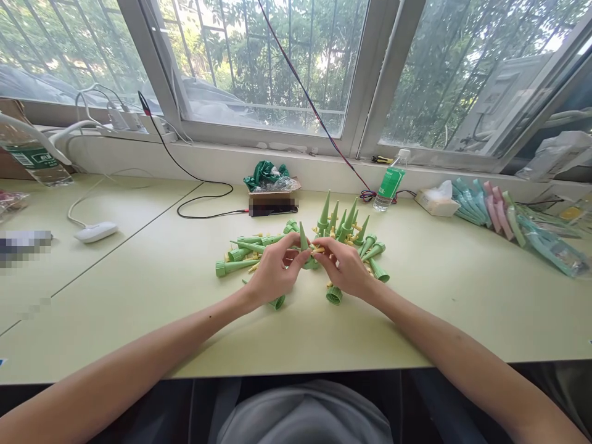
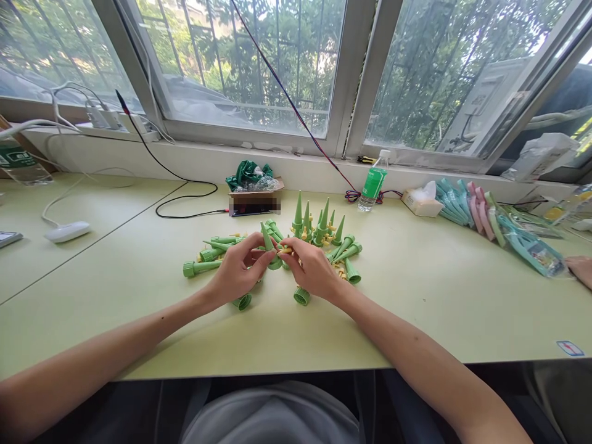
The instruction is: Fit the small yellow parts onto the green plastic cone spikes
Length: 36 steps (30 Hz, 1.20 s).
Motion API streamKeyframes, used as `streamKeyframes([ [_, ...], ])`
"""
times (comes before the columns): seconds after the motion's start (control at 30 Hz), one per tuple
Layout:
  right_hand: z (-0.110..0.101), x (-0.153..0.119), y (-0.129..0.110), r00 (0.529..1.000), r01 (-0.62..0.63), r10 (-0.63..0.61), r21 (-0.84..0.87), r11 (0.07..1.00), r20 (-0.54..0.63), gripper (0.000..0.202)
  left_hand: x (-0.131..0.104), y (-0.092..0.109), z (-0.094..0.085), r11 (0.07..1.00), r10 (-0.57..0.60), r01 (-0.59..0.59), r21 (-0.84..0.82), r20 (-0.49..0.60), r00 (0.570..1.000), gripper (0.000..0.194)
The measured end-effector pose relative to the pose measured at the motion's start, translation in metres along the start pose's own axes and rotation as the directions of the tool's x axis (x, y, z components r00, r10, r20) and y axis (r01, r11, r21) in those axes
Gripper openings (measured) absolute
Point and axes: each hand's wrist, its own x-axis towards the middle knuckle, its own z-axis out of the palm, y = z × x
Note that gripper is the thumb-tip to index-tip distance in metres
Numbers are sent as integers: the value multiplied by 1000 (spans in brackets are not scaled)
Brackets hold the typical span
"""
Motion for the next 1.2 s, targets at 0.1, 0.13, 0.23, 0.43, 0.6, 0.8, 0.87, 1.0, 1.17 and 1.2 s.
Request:
streamKeyframes([
  [0.1, -1, 1, 1, 1000, 6, -6, -9, 1000, -1, 15, 0, 0, 0, 1000, 2, -2, 1, 11, 1000, 15],
  [0.13, -1, 2, 1, 1000, 6, -6, -12, 1000, 0, 15, -1, 0, 0, 1000, 12, -12, 7, 14, 1000, 15],
  [0.23, -2, 3, 1, 1000, 0, 1, -20, 1000, 20, 17, -1, 0, 0, 996, 56, -57, 73, 15, 998, 11],
  [0.43, -4, 0, 2, 995, 12, -11, -2, 1000, 100, 24, -2, -6, 0, 952, 178, -177, 249, 19, 984, 5],
  [0.6, -2, -1, 5, 991, 13, -8, -40, 999, 132, 28, -3, -8, -1, 908, 297, -292, 300, 27, 954, 3],
  [0.8, -2, -1, 4, 991, 2, 7, -63, 998, 132, 33, -4, -7, 0, 876, 348, -344, 338, 53, 936, 3],
  [0.87, -1, -1, 4, 992, -13, 21, -64, 998, 126, 34, -4, -7, 1, 894, 314, -312, 322, 48, 948, 4],
  [1.0, -1, 0, 2, 994, -37, 42, -45, 998, 104, 34, -2, -3, 1, 955, 152, -154, 252, 26, 988, 8],
  [1.17, 0, 1, -3, 995, -58, 60, -25, 998, 76, 18, 1, 1, 0, 997, -7, 6, 73, 8, 1000, 16],
  [1.2, 0, 0, -3, 995, -63, 64, -19, 998, 72, 15, 2, 1, -1, 999, -31, 31, 40, 4, 1000, 18],
])
